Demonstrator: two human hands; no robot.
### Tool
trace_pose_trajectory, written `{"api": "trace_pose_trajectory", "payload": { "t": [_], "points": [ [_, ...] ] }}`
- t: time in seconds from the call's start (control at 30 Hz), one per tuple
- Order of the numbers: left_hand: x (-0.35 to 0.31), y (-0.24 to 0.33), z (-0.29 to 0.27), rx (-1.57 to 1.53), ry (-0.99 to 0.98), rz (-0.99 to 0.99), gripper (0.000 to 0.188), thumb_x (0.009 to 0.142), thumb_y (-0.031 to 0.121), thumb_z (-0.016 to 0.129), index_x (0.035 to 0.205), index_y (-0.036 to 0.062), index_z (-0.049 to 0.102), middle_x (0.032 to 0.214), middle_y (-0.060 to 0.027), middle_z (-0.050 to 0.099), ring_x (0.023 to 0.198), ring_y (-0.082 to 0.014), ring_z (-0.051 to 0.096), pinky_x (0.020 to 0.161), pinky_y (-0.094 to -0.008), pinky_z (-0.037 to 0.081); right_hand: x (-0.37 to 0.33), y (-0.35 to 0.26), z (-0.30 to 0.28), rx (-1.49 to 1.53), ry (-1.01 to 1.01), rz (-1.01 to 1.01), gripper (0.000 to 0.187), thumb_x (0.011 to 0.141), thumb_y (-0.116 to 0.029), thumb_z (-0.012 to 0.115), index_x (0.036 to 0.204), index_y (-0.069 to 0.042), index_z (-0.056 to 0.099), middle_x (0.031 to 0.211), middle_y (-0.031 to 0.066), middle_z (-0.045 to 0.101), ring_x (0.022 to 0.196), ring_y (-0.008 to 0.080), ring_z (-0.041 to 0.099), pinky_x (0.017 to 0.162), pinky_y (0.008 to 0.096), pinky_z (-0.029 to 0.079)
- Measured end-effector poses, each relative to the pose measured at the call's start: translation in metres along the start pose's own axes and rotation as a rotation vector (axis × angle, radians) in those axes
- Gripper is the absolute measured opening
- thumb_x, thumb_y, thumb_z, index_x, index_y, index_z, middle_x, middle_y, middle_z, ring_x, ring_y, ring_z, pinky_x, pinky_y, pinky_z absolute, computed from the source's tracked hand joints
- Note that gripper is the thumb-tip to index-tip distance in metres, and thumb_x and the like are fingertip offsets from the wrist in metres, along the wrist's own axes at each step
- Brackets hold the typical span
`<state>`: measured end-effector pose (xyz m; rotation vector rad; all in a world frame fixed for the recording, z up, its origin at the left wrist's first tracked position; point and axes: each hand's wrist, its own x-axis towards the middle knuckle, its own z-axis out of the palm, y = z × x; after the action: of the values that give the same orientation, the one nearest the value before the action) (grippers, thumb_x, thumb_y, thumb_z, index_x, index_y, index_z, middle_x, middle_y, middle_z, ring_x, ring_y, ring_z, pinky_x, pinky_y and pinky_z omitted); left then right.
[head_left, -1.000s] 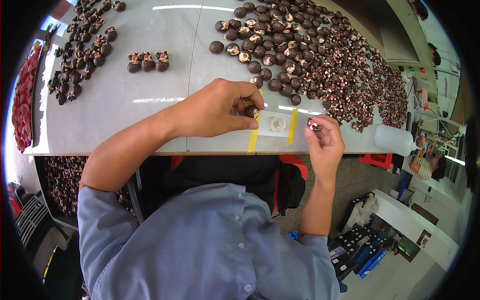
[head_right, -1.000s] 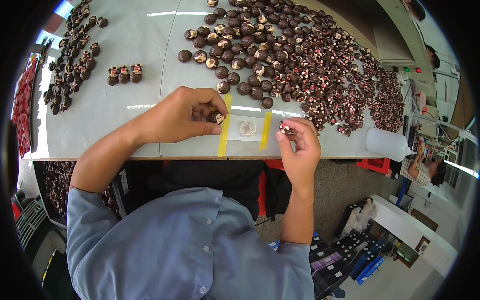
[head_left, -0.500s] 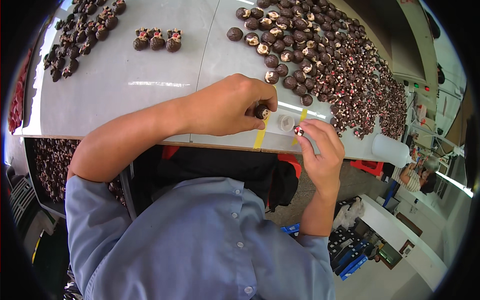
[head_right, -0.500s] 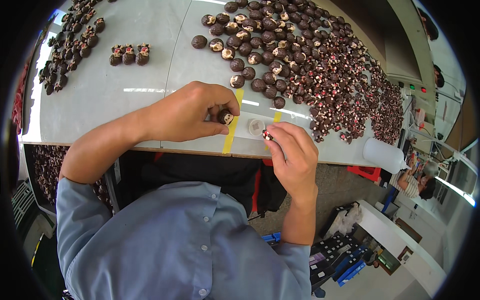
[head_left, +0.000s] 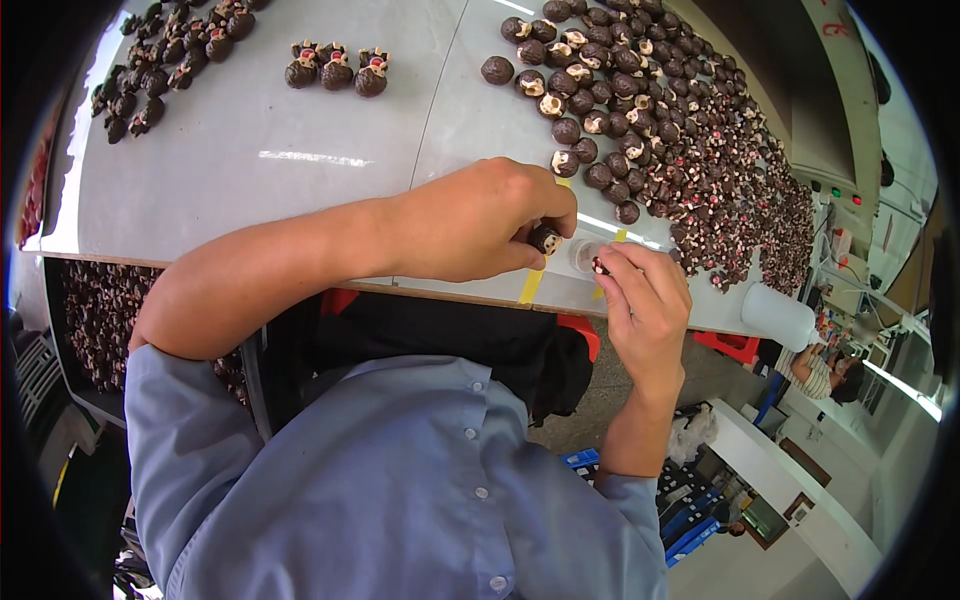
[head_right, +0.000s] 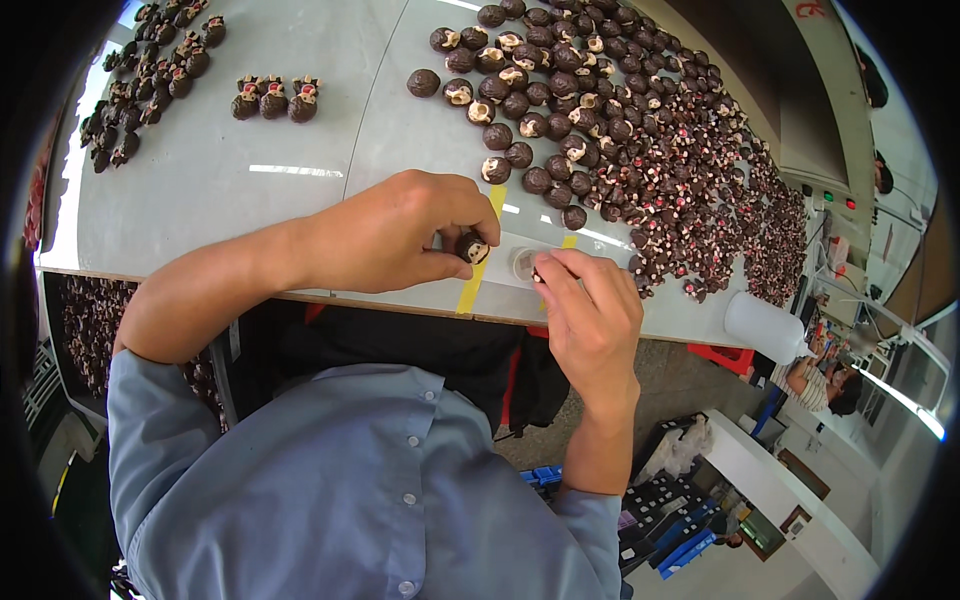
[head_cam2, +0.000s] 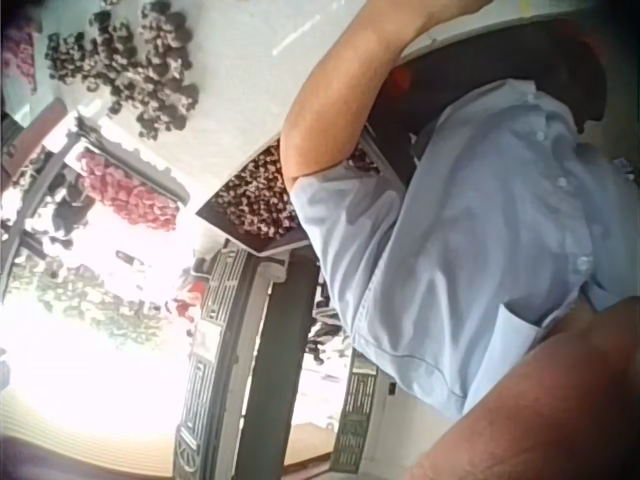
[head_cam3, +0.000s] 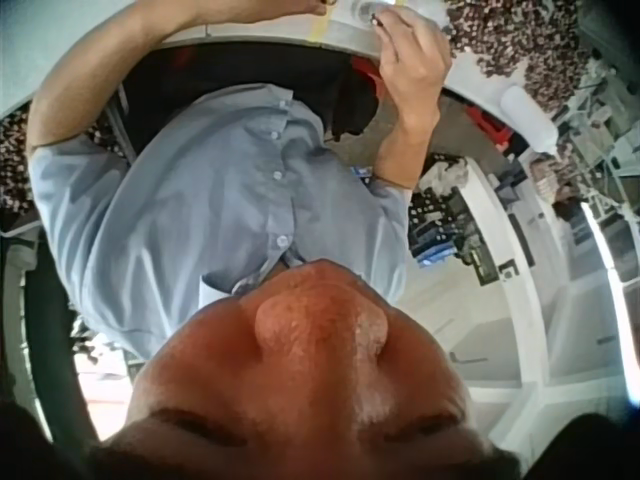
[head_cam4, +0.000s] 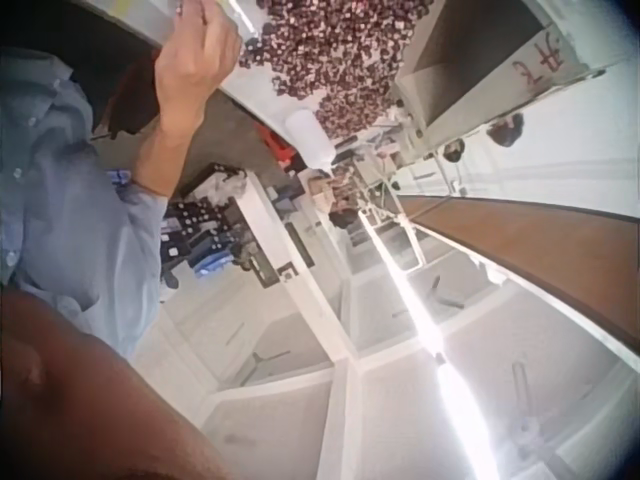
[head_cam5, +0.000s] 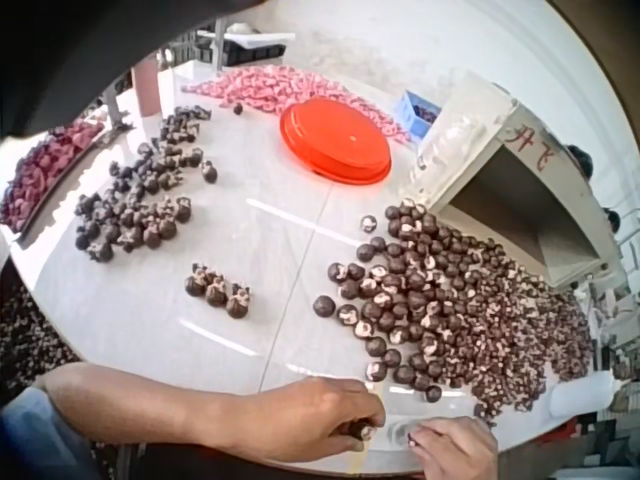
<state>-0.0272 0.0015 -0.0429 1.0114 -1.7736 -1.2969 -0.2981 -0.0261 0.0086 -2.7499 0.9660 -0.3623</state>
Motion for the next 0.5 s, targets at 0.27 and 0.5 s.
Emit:
{"api": "trace_pose_trajectory", "payload": {
  "t": [0.27, 0.5],
  "points": [
    [0.0013, 0.0006, -0.0001, -0.053, 0.000, -0.116, 0.036, 0.086, 0.003, 0.085, 0.117, -0.0034, 0.070, 0.101, -0.0134, 0.076, 0.087, -0.0219, 0.075, 0.078, -0.0350, 0.061, 0.0007, -0.0010, -0.0006, -0.002, 0.001, 0.006, 0.032, 0.078, 0.002, 0.083, 0.109, -0.001, 0.076, 0.105, 0.0110, 0.073, 0.091, 0.0310, 0.068, 0.079, 0.0415, 0.053],
    [0.0037, 0.0058, -0.0029, -0.129, -0.056, -0.128, 0.036, 0.089, 0.009, 0.086, 0.120, -0.0020, 0.070, 0.101, -0.0093, 0.078, 0.089, -0.0158, 0.074, 0.078, -0.0326, 0.060, -0.0068, -0.0074, -0.0024, 0.178, 0.153, 0.069, 0.034, 0.078, 0.004, 0.084, 0.110, -0.002, 0.074, 0.108, 0.0121, 0.074, 0.094, 0.0302, 0.071, 0.081, 0.0391, 0.056]
  ]
}}
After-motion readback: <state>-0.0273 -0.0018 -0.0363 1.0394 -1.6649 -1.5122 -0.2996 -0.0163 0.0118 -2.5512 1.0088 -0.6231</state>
